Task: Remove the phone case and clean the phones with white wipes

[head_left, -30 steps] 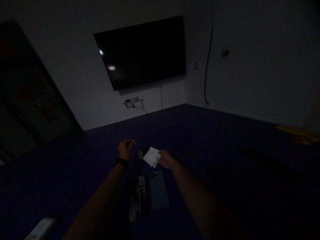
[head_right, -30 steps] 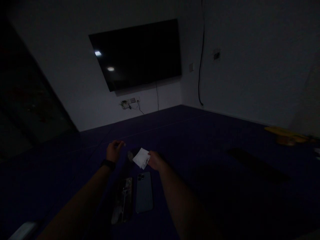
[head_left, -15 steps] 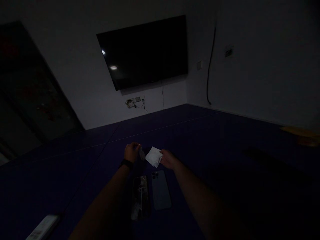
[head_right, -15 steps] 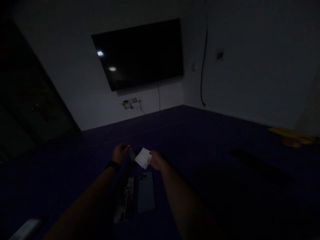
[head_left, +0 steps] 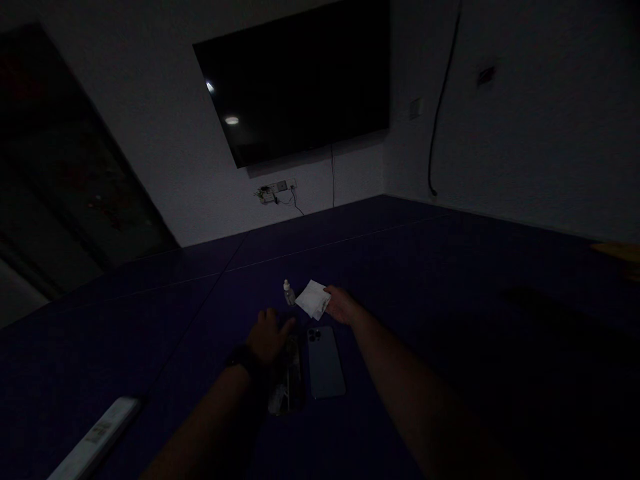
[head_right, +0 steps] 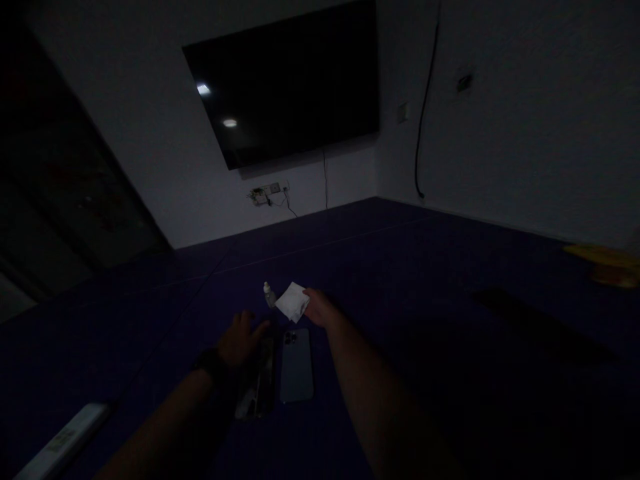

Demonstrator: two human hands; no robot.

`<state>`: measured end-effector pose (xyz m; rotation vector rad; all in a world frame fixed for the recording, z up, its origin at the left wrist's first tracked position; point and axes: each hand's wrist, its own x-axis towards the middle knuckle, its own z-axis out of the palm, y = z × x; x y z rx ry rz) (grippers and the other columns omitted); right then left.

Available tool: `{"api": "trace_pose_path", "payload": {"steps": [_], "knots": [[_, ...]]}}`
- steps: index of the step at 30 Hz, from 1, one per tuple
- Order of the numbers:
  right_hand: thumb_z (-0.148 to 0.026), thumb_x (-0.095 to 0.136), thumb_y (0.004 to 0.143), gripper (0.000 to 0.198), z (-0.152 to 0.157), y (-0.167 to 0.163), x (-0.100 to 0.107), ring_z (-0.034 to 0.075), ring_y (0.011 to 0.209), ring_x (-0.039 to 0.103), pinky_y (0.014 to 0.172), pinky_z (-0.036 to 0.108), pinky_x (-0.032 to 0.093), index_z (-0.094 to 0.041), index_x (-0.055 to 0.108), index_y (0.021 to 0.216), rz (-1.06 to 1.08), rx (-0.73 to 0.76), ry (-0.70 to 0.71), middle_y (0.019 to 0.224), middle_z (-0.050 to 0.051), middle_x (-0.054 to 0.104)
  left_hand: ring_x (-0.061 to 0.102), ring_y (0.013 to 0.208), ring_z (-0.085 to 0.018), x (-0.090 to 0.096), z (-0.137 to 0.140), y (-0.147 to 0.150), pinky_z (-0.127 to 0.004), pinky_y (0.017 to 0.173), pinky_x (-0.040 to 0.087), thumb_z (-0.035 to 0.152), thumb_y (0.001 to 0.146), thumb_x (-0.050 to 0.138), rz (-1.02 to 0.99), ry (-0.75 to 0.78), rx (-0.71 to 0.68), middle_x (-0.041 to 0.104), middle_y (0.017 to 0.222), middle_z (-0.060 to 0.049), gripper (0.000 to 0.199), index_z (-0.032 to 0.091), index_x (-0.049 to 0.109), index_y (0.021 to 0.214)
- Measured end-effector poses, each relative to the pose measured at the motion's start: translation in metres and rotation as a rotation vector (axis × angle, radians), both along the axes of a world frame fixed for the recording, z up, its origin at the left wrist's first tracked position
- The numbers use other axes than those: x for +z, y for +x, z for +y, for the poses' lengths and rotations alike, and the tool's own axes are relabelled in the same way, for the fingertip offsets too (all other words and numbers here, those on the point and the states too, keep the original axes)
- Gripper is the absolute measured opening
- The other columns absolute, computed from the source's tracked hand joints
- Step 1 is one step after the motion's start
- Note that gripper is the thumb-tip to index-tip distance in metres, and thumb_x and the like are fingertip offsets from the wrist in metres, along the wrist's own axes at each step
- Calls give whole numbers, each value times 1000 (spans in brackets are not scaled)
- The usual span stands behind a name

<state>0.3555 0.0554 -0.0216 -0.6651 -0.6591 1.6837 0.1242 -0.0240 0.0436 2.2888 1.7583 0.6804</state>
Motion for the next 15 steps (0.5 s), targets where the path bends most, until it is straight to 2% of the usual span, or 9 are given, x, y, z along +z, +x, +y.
{"api": "trace_pose_path", "payload": {"steps": [2, 4, 8, 11, 15], "knots": [[-35, 62, 97, 35, -1, 0, 1, 23, 104, 64, 86, 44, 57, -17, 59, 126, -1, -20, -25, 125, 10, 61, 69, 88, -35, -10, -32, -1, -42, 76, 51, 75, 80, 55, 49, -77, 20, 65, 103, -19, 67, 13, 63, 103], [-35, 62, 97, 34, -3, -1, 2, 23, 103, 64, 86, 44, 57, -17, 59, 126, -5, -34, -36, 124, 10, 62, 67, 94, -37, -16, -59, -1, -43, 81, 49, 81, 73, 57, 84, -109, 46, 64, 109, -20, 74, 14, 64, 104], [-36, 61, 97, 32, -8, -1, 6, 21, 98, 66, 84, 42, 57, -16, 60, 122, -21, -54, -29, 119, 9, 65, 61, 110, -42, -14, -87, 0, -44, 88, 47, 80, 70, 59, 212, -235, 40, 56, 126, -24, 93, 12, 53, 134], [-28, 56, 98, 23, -11, 1, 8, 22, 90, 70, 79, 38, 58, -14, 62, 115, -34, -66, -5, 105, 9, 71, 62, 111, -42, -7, -94, -1, -44, 88, 47, 68, 73, 62, 205, -258, 37, 57, 125, -25, 90, 10, 48, 141], [-17, 55, 92, 19, -13, 2, 9, 25, 84, 74, 74, 37, 58, -13, 63, 108, -59, -85, 16, 89, 11, 76, 67, 101, -37, 7, -94, -13, -41, 83, 49, 60, 79, 58, 95, -302, 39, 66, 117, -19, 72, 19, 55, 137]]}}
